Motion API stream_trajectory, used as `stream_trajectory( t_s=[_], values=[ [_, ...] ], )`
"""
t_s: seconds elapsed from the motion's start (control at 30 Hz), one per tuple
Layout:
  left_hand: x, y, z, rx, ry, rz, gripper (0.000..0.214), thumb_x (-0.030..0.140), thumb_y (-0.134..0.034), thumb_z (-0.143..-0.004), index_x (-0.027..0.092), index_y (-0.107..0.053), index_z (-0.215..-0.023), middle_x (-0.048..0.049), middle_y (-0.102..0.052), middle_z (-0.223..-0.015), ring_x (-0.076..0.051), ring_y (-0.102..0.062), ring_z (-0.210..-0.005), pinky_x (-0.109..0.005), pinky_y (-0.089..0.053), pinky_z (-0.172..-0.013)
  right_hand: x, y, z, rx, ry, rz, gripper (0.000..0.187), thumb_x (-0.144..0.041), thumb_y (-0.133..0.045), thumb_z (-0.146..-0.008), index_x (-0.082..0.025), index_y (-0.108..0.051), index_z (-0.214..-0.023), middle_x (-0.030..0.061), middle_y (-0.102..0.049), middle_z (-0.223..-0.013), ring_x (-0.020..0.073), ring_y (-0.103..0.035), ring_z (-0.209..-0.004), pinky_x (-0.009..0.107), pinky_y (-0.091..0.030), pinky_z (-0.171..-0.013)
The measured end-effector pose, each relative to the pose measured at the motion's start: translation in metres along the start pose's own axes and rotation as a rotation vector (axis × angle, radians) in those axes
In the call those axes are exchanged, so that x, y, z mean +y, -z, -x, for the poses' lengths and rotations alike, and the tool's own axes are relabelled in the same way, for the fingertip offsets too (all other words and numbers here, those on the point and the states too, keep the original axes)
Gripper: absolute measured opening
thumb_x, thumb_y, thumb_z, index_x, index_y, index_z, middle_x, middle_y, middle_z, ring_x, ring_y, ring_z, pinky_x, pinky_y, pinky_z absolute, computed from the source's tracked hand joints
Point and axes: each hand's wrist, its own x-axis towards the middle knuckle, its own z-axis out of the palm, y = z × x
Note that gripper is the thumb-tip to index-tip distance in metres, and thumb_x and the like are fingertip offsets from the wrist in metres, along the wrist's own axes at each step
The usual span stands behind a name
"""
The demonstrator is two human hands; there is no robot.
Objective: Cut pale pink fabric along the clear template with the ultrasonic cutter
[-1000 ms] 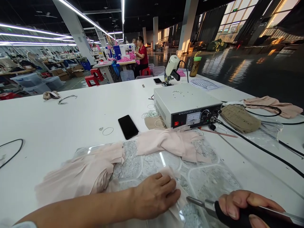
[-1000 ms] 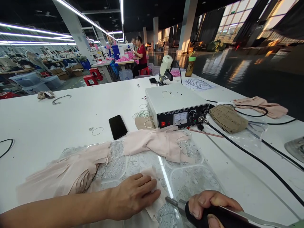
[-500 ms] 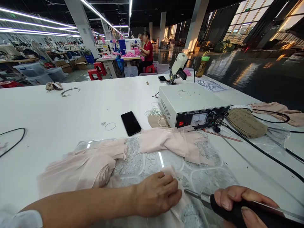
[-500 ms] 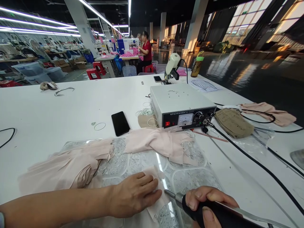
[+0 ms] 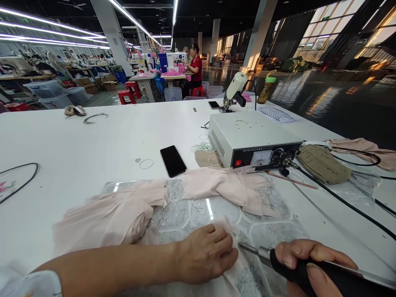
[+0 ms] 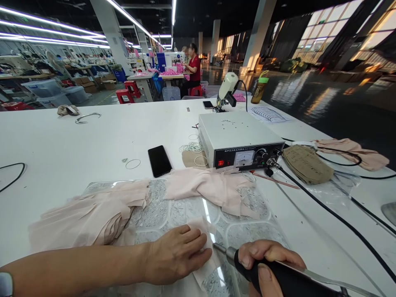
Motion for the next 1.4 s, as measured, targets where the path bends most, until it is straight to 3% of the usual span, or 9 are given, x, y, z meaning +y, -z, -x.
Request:
stream_trajectory(
  t_s=[0.33,0.57,0.8,1.07,1.23,1.4],
  values=[
    [-0.001,0.0,0.001,0.042,0.002,-0.004,0.012,0.012,-0.047,-0.092,0.009,-0.059,-0.094,-0.0065,-0.053,-0.081,-0.017,-0.048,-0.069,-0.031,-0.036,-0.058,0.002,-0.007,-0.001,0.023,-0.009,0.136,0.019,-0.026,-0.067,-0.078,-0.024,-0.05,-0.073,-0.0007,-0.056,-0.067,0.0168,-0.057,-0.058,0.034,-0.052,-0.057],
    [0.006,0.001,-0.001,0.041,-0.048,0.017,0.011,0.015,-0.049,-0.094,0.011,-0.057,-0.087,-0.0064,-0.054,-0.081,-0.016,-0.05,-0.07,-0.03,-0.035,-0.057,-0.001,0.007,-0.002,-0.104,-0.01,0.137,0.021,-0.017,-0.069,-0.073,-0.024,-0.05,-0.07,-0.0006,-0.056,-0.066,0.0167,-0.056,-0.054,0.034,-0.053,-0.054],
    [0.017,0.005,-0.001,0.032,-0.112,0.066,0.012,0.017,-0.049,-0.096,0.013,-0.056,-0.086,-0.0055,-0.056,-0.081,-0.016,-0.051,-0.069,-0.029,-0.036,-0.058,-0.007,-0.006,-0.001,0.141,-0.014,0.0,0.014,-0.025,-0.067,-0.077,-0.022,-0.054,-0.074,-0.0013,-0.053,-0.066,0.0133,-0.055,-0.055,0.03,-0.051,-0.055],
    [0.019,0.005,0.0,0.035,-0.15,0.129,0.013,0.019,-0.046,-0.099,0.012,-0.057,-0.098,-0.0053,-0.06,-0.084,-0.016,-0.055,-0.072,-0.028,-0.04,-0.062,0.003,-0.031,-0.011,0.168,-0.044,-0.183,0.012,-0.027,-0.067,-0.079,-0.023,-0.056,-0.081,-0.0028,-0.052,-0.075,0.0109,-0.054,-0.06,0.028,-0.049,-0.062],
    [0.01,0.009,0.007,0.049,-0.143,0.148,0.022,0.019,-0.042,-0.1,0.008,-0.054,-0.115,-0.0133,-0.063,-0.102,-0.02,-0.06,-0.092,-0.031,-0.047,-0.076,0.005,-0.031,-0.018,0.229,0.003,-0.191,0.014,-0.029,-0.069,-0.078,-0.024,-0.057,-0.083,-0.0034,-0.052,-0.078,0.011,-0.054,-0.063,0.03,-0.05,-0.069],
    [0.006,0.011,0.008,0.086,-0.097,0.126,0.025,0.016,-0.04,-0.099,0.007,-0.057,-0.116,-0.0161,-0.062,-0.116,-0.024,-0.057,-0.11,-0.036,-0.047,-0.087,0.001,-0.03,-0.021,0.239,0.015,-0.211,0.013,-0.027,-0.069,-0.078,-0.024,-0.057,-0.081,-0.0037,-0.052,-0.077,0.0109,-0.056,-0.065,0.029,-0.05,-0.07]
  ],
)
